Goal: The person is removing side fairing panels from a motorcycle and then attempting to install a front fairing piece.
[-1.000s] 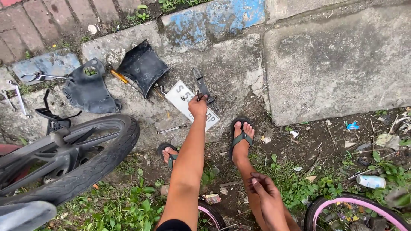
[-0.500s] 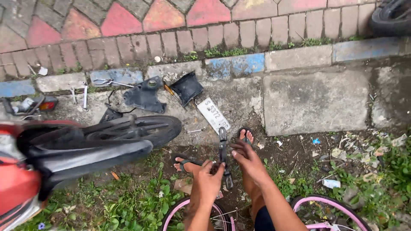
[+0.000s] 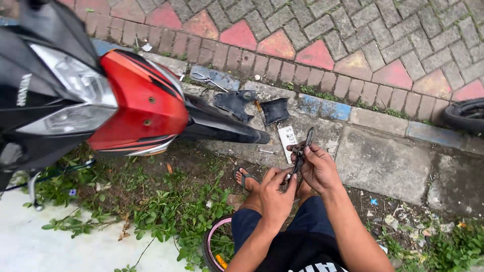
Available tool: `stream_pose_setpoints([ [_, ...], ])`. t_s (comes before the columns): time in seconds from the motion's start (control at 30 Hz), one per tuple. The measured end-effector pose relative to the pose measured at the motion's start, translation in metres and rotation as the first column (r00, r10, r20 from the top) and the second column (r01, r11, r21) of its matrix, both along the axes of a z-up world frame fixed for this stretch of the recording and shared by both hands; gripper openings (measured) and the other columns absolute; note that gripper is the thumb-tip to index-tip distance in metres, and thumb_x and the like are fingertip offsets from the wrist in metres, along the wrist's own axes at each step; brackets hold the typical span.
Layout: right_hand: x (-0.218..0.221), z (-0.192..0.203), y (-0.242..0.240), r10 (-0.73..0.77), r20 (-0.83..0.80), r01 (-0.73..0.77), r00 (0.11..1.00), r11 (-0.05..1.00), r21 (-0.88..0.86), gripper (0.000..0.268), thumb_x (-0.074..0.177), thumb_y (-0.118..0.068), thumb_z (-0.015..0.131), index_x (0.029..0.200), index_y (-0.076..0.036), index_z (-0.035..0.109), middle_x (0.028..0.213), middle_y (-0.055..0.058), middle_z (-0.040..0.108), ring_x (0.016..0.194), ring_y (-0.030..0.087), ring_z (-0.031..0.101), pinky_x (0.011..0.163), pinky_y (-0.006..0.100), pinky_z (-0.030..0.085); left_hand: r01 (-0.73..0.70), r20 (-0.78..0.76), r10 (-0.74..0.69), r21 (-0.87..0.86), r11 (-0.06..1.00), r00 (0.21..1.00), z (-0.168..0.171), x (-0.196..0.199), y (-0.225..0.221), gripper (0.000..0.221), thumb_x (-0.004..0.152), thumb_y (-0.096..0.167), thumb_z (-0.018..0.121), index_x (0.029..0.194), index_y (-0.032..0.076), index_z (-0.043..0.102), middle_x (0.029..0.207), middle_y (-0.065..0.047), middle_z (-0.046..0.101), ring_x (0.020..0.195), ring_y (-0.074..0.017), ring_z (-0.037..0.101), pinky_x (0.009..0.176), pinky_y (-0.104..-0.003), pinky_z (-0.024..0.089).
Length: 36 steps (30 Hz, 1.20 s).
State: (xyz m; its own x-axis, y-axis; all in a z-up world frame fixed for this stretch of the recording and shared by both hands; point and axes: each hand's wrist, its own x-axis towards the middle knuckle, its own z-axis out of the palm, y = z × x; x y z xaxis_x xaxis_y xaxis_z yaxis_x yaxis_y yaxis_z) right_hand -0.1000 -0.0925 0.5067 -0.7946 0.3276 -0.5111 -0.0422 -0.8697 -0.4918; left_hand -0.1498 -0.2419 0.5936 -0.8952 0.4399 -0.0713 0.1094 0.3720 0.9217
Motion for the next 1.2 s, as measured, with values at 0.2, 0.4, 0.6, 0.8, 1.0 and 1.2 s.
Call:
stream_pose_setpoints([
  [0.2,-0.068,0.031,-0.092,0.020,0.100,-0.033,0.995,0.991,0.133,0.026,0.102,-0.008,0.058,0.120,0.009,0.058,0.120,0.030,0.070,0.087,0.031,0.072,0.082,0.033,0.060,-0.044,0.067,0.049,-0.069,0.997,0.997,0.042,-0.043,-0.104,0.029,0.089,0.019,0.070,0.116,0.012,0.075,0.115,-0.001,0.071,0.108,-0.0218,0.070,0.095,-0.039,0.047],
  [0.4,-0.124,0.087,-0.168,0.010,0.025,-0.015,1.000,0.975,0.223,0.019,0.100,-0.003,0.063,0.116,0.005,0.068,0.106,0.020,0.074,0.092,0.027,0.076,0.082,0.035,0.066,-0.218,0.209,0.198,0.076,0.973,0.958,0.058,-0.077,-0.168,0.029,0.092,0.000,0.071,0.120,0.000,0.071,0.107,-0.014,0.068,0.095,-0.0356,0.073,0.079,-0.047,0.062],
  [0.6,-0.174,0.110,-0.192,0.255,0.074,-0.265,0.964,0.906,0.331,0.031,0.087,0.008,0.070,0.118,0.003,0.068,0.115,0.021,0.073,0.100,0.027,0.074,0.085,0.037,0.063,-0.429,0.266,0.406,0.031,0.903,0.874,0.054,-0.105,-0.206,0.020,0.089,0.002,0.074,0.108,-0.004,0.071,0.107,-0.016,0.061,0.095,-0.0409,0.071,0.075,-0.055,0.060],
  [0.8,-0.225,0.045,-0.218,0.393,0.156,-0.423,0.906,0.827,0.371,0.032,0.084,0.013,0.073,0.115,0.006,0.069,0.113,0.018,0.073,0.094,0.022,0.075,0.078,0.032,0.065,-0.525,0.358,0.518,-0.086,0.847,0.777,-0.003,-0.139,-0.243,0.021,0.088,0.007,0.078,0.108,0.003,0.074,0.093,-0.014,0.069,0.093,-0.0325,0.074,0.074,-0.047,0.061],
  [1.0,-0.273,-0.012,-0.228,0.445,0.199,-0.487,0.873,0.812,0.322,0.027,0.088,0.010,0.073,0.115,0.008,0.069,0.107,0.022,0.073,0.097,0.026,0.074,0.079,0.038,0.065,-0.587,0.364,0.610,-0.185,0.788,0.704,-0.038,-0.190,-0.255,0.019,0.089,0.009,0.079,0.106,0.003,0.074,0.090,-0.013,0.072,0.094,-0.0284,0.074,0.072,-0.045,0.060],
  [1.2,-0.323,-0.058,-0.205,0.399,0.219,-0.437,0.890,0.884,0.166,0.030,0.086,0.013,0.073,0.116,0.007,0.069,0.106,0.021,0.073,0.099,0.027,0.075,0.087,0.042,0.064,-0.539,0.161,0.585,-0.254,0.803,0.795,-0.064,-0.250,-0.237,0.016,0.092,0.005,0.075,0.107,0.000,0.072,0.093,-0.014,0.070,0.094,-0.0302,0.073,0.066,-0.045,0.064],
])
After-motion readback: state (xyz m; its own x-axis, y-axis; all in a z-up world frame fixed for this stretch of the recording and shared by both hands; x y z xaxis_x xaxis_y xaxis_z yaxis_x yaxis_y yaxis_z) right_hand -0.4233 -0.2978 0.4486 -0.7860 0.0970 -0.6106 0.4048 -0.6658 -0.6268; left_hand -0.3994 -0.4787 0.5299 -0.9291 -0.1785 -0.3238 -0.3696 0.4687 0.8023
